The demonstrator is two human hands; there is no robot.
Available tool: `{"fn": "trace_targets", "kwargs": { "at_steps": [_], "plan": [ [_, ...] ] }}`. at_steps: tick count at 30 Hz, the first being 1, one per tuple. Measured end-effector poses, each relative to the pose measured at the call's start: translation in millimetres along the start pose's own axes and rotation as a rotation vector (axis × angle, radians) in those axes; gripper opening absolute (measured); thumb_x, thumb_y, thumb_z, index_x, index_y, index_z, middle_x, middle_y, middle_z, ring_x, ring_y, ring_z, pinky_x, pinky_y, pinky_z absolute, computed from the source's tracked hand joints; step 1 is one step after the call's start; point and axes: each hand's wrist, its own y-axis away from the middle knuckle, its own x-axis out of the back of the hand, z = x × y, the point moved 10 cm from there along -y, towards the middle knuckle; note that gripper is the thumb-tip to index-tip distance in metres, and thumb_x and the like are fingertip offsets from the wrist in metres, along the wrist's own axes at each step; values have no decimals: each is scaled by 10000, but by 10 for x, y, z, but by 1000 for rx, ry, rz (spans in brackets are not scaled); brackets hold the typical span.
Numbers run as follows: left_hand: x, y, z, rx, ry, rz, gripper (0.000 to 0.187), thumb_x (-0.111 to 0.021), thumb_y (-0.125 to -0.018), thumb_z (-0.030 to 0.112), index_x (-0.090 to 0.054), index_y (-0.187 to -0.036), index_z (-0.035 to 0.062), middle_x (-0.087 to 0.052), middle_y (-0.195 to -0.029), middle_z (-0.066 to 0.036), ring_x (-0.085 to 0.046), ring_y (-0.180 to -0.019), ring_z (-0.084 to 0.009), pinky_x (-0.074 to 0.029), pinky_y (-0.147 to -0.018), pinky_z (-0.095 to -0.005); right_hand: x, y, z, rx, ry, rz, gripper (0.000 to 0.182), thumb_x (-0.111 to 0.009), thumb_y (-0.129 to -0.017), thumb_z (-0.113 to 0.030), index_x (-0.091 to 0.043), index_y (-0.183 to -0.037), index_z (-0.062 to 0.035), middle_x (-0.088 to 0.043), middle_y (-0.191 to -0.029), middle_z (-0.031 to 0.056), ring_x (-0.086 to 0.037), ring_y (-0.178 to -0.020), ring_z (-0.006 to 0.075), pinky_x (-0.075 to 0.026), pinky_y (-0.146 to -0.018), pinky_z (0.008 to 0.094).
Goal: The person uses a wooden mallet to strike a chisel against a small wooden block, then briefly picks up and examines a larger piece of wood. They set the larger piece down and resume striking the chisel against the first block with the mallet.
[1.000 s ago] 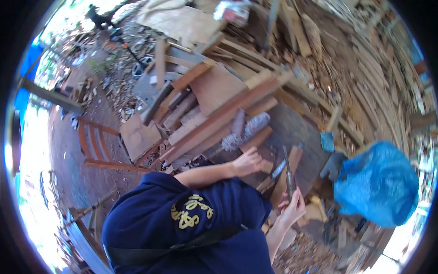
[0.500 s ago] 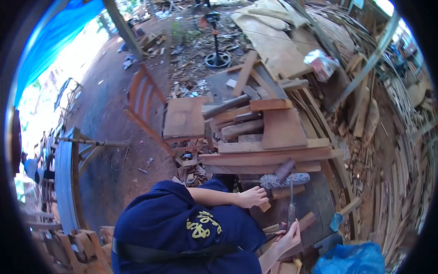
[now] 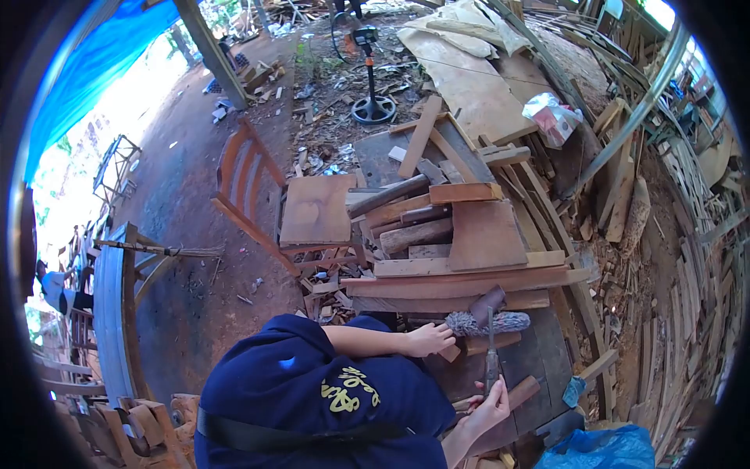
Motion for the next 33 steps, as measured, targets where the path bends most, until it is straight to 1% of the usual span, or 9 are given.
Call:
{"fn": "trace_targets", "kwargs": {
  "at_steps": [1,2,5,6,9,10,20,26,33],
  "plan": [
    [69,10,-28,14,64,78,571,-774,-670,125,-485,-1156,44,-529,-1123,-133,-511,-1117,-299,-530,-743,-418,30,4,21,-3,0,7,287,-558,-996,-227,-664,-1157,-14,-687,-743,125,-446,-356,83,-241,-322,196],
    [82,18,-27,20,73,80,545,-759,-691,112,-483,-1157,44,-534,-1115,-134,-515,-1114,-307,-534,-735,-421,41,-3,39,-3,-15,2,286,-559,-996,-227,-665,-1157,-15,-687,-743,126,-446,-357,82,-239,-321,195],
    [112,9,-21,29,94,73,543,-765,-691,114,-487,-1153,51,-537,-1114,-134,-517,-1118,-309,-539,-729,-418,95,-2,40,-6,-40,8,285,-559,-997,-227,-666,-1158,-17,-687,-742,127,-446,-358,80,-234,-321,194],
    [132,6,-16,50,75,53,487,-767,-719,141,-498,-1120,73,-542,-1088,-117,-535,-1096,-290,-521,-799,-407,126,6,45,-9,-47,16,285,-559,-997,-227,-665,-1160,-18,-687,-741,127,-446,-357,79,-231,-320,194],
    [118,9,-18,43,72,46,483,-767,-720,146,-500,-1116,73,-543,-1086,-118,-537,-1092,-292,-523,-798,-408,209,4,79,-1,-46,30,285,-557,-999,-229,-666,-1161,-20,-688,-739,124,-452,-358,76,-228,-320,192],
    [126,11,-12,13,84,87,524,-781,-679,130,-512,-1122,52,-552,-1088,-130,-533,-1094,-310,-542,-733,-415,226,6,86,-2,-51,37,285,-557,-999,-229,-666,-1161,-20,-688,-739,124,-452,-358,76,-228,-320,192],
    [121,28,0,-1,59,102,501,-770,-698,136,-513,-1121,57,-559,-1072,-128,-541,-1078,-307,-534,-758,-407,340,55,119,-27,-21,60,300,-552,-1004,-249,-666,-1162,-21,-693,-739,116,-464,-359,76,-231,-319,189],
    [92,25,1,15,35,115,512,-776,-692,144,-511,-1121,56,-550,-1084,-127,-538,-1087,-301,-531,-767,-409,355,33,90,-13,-26,48,308,-548,-1006,-255,-662,-1165,-17,-692,-738,113,-468,-359,76,-226,-317,192],
    [24,3,-29,59,16,107,507,-772,-677,118,-511,-1105,40,-538,-1075,-124,-540,-1078,-296,-524,-761,-409,355,17,51,3,-26,24,298,-545,-1008,-247,-663,-1168,-25,-690,-733,112,-474,-361,77,-216,-319,192]
  ]
}}
